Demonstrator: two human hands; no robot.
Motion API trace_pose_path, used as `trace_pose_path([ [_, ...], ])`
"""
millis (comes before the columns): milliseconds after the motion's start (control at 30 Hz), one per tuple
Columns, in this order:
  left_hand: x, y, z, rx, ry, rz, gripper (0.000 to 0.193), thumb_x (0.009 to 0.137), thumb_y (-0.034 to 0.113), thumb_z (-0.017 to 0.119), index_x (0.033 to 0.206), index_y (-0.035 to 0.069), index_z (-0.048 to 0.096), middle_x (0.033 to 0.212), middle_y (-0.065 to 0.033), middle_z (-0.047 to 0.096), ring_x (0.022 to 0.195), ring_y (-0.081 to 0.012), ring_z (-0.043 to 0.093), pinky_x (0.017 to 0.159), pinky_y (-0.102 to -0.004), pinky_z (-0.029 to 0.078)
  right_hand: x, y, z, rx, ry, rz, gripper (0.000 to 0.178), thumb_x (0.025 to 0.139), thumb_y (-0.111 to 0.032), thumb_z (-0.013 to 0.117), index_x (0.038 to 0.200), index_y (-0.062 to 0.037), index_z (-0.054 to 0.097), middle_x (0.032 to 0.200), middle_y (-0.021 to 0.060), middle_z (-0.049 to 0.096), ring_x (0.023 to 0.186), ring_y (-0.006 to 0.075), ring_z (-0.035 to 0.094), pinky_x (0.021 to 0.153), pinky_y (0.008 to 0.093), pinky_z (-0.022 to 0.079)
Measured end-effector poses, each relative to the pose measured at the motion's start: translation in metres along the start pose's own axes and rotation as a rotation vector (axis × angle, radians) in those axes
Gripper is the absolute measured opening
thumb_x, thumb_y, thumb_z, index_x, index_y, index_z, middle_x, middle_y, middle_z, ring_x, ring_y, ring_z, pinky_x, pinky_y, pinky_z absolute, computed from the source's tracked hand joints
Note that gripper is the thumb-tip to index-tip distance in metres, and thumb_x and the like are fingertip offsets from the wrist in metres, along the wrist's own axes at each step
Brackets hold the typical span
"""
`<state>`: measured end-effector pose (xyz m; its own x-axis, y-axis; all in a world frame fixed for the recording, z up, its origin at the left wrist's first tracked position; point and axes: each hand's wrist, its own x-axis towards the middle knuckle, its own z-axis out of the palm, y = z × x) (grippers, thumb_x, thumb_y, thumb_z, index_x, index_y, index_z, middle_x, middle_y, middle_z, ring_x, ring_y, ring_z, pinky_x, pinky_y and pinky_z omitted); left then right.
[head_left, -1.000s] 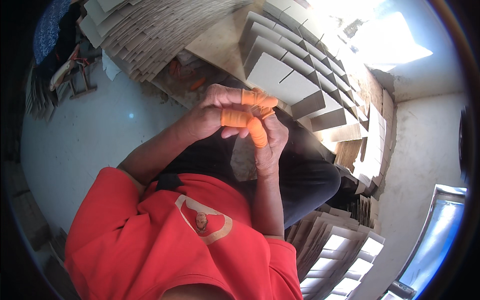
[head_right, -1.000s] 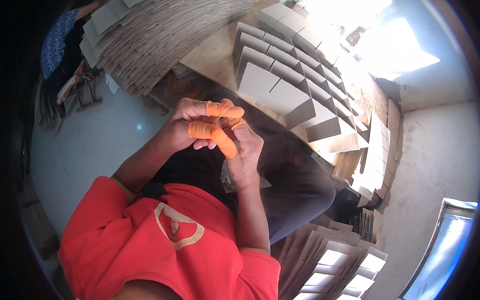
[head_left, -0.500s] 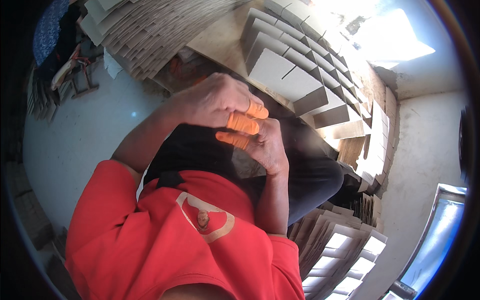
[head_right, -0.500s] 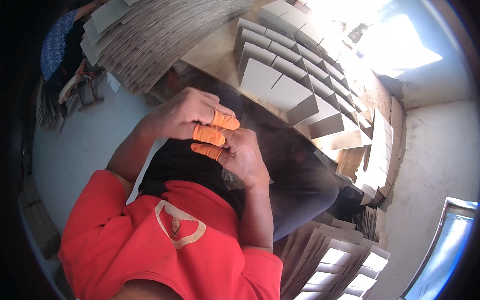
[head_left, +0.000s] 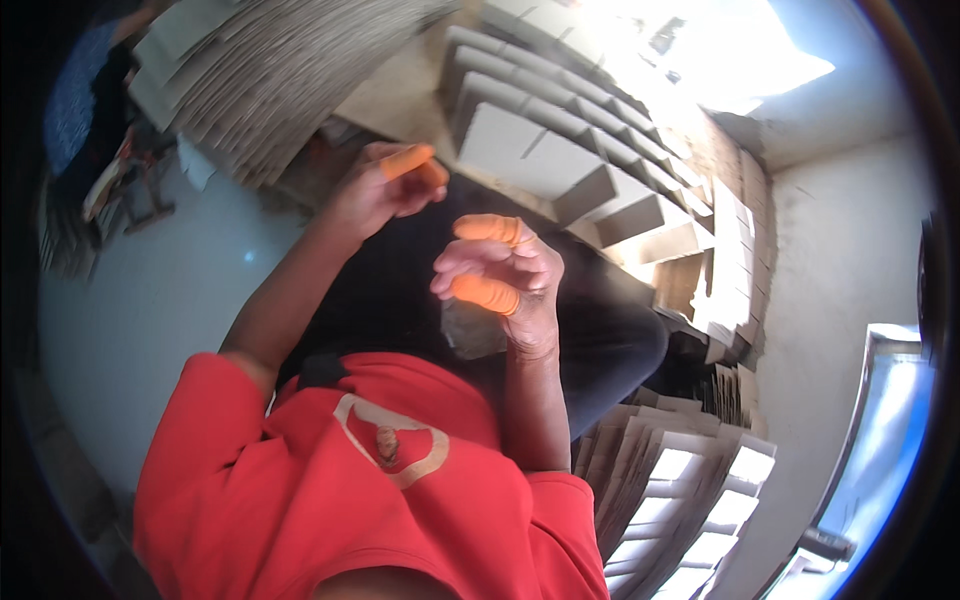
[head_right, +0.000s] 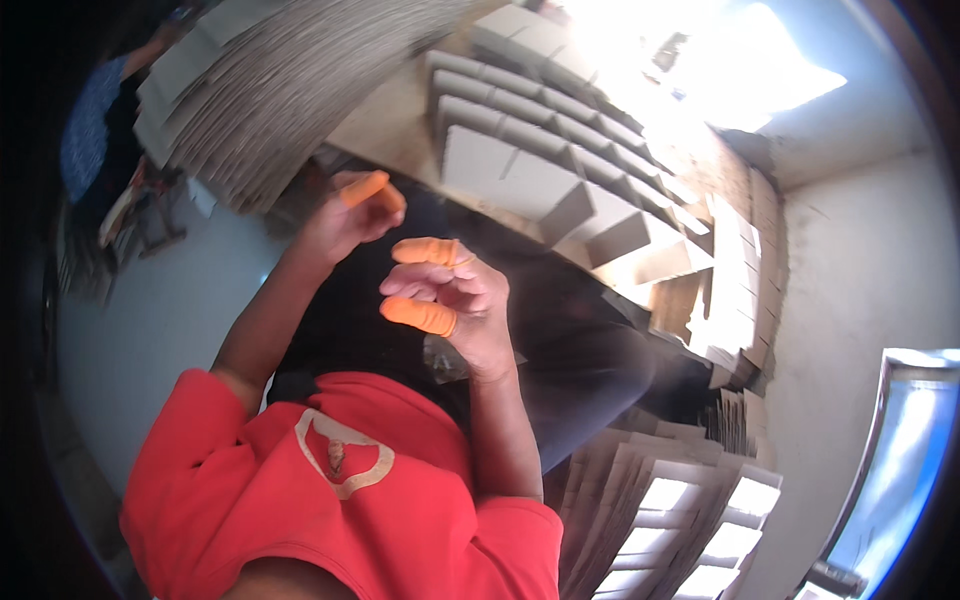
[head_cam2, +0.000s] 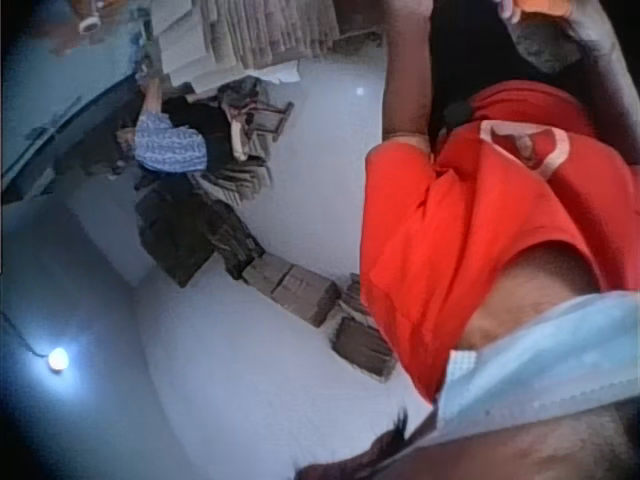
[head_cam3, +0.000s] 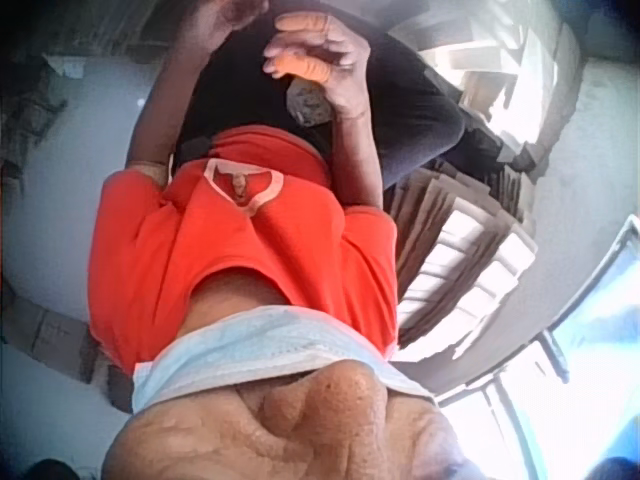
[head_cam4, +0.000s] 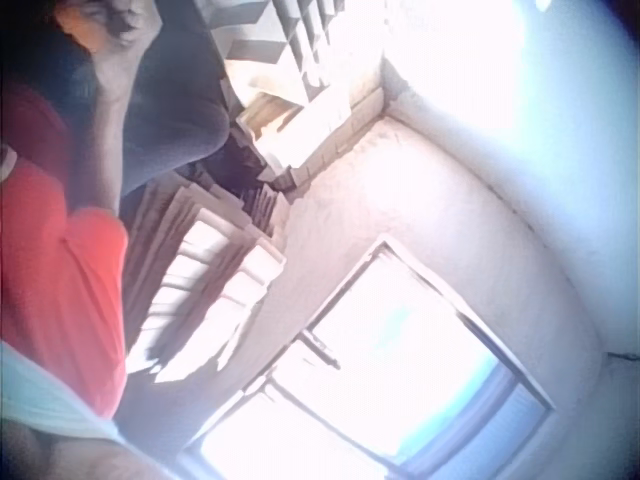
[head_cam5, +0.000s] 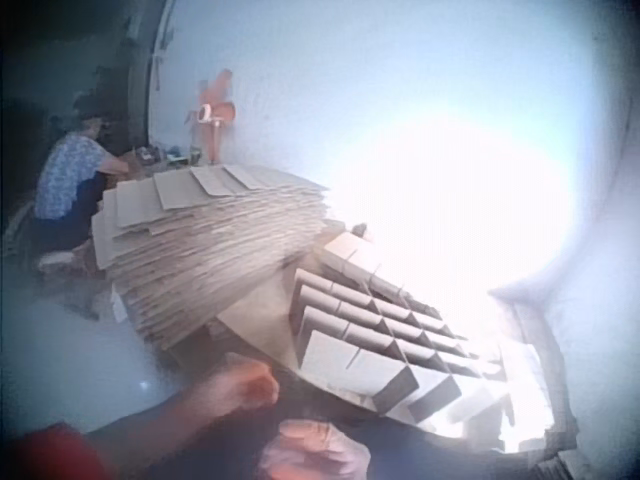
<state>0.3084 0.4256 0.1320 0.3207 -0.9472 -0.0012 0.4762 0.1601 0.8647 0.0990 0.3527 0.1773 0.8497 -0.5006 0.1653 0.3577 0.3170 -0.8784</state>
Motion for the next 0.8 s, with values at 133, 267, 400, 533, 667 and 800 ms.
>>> trace_pose_path([
  [133,0.001,-0.004,-0.014,0.365,0.026,-0.01,0.03,0.091,0.025,0.06,0.082,-0.002,0.069,0.072,-0.0079,0.066,0.055,-0.0085,0.054,0.046,-0.0209,0.038,-0.004,-0.039,-0.047,-0.628,0.525,-0.05,0.033,0.088,-0.017,0.069,0.114,0.0019,0.061,0.095,0.0106,0.066,0.081,0.0178,0.065,0.076,0.0299,0.055],
  [267,0.027,-0.011,0.003,0.723,0.055,-0.03,0.014,0.086,0.012,0.065,0.087,-0.001,0.071,0.074,-0.0061,0.066,0.058,-0.0065,0.055,0.051,-0.02,0.041,-0.036,-0.08,-0.19,-1.306,0.905,-0.297,0.015,0.092,-0.01,0.061,0.098,0.0039,0.063,0.099,0.013,0.062,0.089,0.0218,0.061,0.08,0.0336,0.053],
  [400,0.061,-0.02,0.025,0.811,0.089,0.236,0.013,0.08,0.003,0.071,0.091,-0.003,0.07,0.08,-0.0038,0.067,0.065,-0.0069,0.056,0.06,-0.0204,0.043,-0.067,-0.127,-0.29,-1.959,1.228,-0.08,0.026,0.088,-0.02,0.067,0.104,-0.0002,0.064,0.09,0.016,0.068,0.088,0.0318,0.063,0.084,0.0421,0.048],
  [533,0.084,-0.019,0.041,1.106,0.027,0.636,0.019,0.077,-0.001,0.073,0.096,-0.001,0.069,0.088,-0.0092,0.068,0.076,-0.0153,0.061,0.065,-0.0264,0.048,-0.068,-0.144,-0.325,-2.335,1.0,0.191,0.068,0.075,-0.051,0.072,0.116,0.0015,0.058,0.113,0.0188,0.063,0.114,0.0343,0.055,0.102,0.0445,0.038],
  [667,0.095,-0.023,0.042,1.174,-0.008,0.728,0.021,0.075,-0.002,0.073,0.096,-0.001,0.068,0.088,-0.0124,0.068,0.078,-0.0232,0.062,0.069,-0.0311,0.05,-0.053,-0.144,-0.36,-2.102,0.842,0.758,0.084,0.073,-0.065,0.067,0.119,0.0034,0.053,0.114,0.0212,0.062,0.11,0.0374,0.057,0.092,0.0462,0.045],
  [800,0.096,-0.024,0.037,1.249,-0.035,0.753,0.022,0.073,-0.002,0.074,0.094,-0.002,0.067,0.088,-0.0136,0.067,0.078,-0.0269,0.062,0.069,-0.033,0.051,-0.069,-0.124,-0.384,-2.389,0.587,0.445,0.041,0.091,-0.037,0.058,0.085,0.003,0.066,0.082,0.0219,0.068,0.077,0.0377,0.067,0.065,0.0455,0.051],
])
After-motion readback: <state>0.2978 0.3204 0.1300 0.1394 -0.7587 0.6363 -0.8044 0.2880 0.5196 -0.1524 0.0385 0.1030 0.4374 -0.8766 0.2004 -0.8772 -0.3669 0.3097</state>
